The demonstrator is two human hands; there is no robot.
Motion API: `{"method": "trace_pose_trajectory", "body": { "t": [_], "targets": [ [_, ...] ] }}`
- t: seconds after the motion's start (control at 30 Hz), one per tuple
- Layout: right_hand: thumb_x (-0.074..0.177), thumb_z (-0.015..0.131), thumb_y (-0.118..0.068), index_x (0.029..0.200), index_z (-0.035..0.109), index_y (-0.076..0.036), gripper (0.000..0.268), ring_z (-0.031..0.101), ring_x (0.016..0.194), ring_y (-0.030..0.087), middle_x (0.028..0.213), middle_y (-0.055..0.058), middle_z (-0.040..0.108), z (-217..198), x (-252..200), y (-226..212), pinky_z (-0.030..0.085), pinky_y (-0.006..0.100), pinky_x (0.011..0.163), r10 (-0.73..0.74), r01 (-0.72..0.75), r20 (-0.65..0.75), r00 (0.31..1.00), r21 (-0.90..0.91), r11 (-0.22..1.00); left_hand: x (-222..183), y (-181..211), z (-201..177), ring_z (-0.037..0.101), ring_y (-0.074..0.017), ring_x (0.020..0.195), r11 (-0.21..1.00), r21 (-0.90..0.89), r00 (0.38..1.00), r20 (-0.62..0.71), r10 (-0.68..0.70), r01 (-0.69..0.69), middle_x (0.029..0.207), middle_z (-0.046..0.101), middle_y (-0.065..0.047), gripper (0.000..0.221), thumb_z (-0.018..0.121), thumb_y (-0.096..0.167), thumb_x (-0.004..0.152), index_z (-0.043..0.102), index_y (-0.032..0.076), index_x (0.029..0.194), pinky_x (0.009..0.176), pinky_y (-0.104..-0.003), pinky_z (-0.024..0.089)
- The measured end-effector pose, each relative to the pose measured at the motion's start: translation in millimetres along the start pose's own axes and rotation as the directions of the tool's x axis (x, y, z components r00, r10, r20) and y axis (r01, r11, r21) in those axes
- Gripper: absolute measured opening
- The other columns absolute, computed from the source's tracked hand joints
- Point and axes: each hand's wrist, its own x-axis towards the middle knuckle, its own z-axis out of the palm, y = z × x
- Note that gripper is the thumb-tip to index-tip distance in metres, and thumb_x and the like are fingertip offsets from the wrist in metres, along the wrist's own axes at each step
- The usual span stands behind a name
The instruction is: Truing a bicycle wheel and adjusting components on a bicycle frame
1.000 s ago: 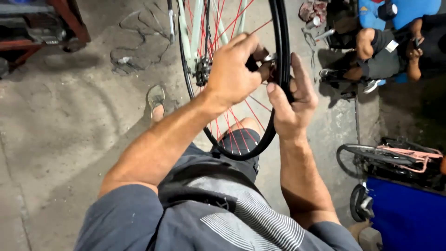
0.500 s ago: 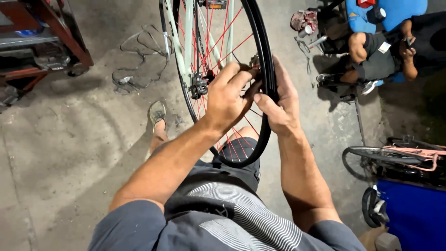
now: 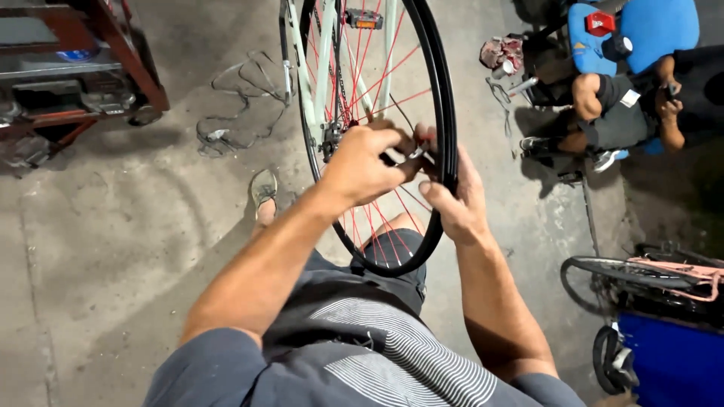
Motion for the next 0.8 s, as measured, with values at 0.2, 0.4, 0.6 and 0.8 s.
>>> {"method": "trace_pose_trajectory", "body": {
  "t": [0.2,0.4,0.6,0.8],
  "targets": [
    [0.099,0.070,-0.037,0.157,0.037,0.009,0.080,0.039,0.149,0.042,0.153,0.031,0.046,-4,10,-3,0.033,0.068,0.120,0.075,-0.091,-0.125,0.989,-0.124,0.988,14,32,-59,0.077,-0.0372,0.088,0.981,-0.180,0.993,0.106,-0.050,0.069,0.093,0.077,-0.021,0.023,0.082,0.011,0.087,0.078,0.005,0.108,0.082,-0.046,0.060],
    [0.093,0.057,-0.003,0.159,0.036,0.003,0.069,0.051,0.149,0.035,0.158,0.021,0.050,-1,34,0,0.046,0.049,0.125,0.221,-0.218,-0.057,0.974,0.058,0.974,51,10,-45,0.071,-0.0225,0.108,0.982,0.028,0.975,0.116,-0.191,0.189,0.109,0.074,-0.005,0.036,0.074,0.027,0.097,0.073,0.007,0.128,0.096,-0.037,0.053],
    [0.085,0.059,-0.007,0.149,0.046,0.005,0.067,0.059,0.139,0.032,0.142,0.021,0.061,13,33,-8,0.047,0.050,0.127,0.220,-0.223,-0.140,0.966,-0.008,0.975,63,1,-38,0.068,-0.0150,0.084,0.984,-0.073,0.973,0.180,-0.146,0.161,0.087,0.073,-0.001,0.014,0.075,0.026,0.095,0.080,0.013,0.096,0.076,-0.031,0.049],
    [0.085,0.056,-0.004,0.152,0.046,0.002,0.068,0.058,0.139,0.032,0.142,0.018,0.061,3,26,7,0.050,0.058,0.123,0.180,-0.195,-0.188,0.965,-0.066,0.979,77,-17,-30,0.074,-0.0035,0.083,0.818,-0.334,0.875,0.304,-0.377,0.469,0.100,0.085,0.001,0.027,0.082,0.020,0.087,0.081,0.012,0.113,0.073,-0.022,0.069]
  ]
}}
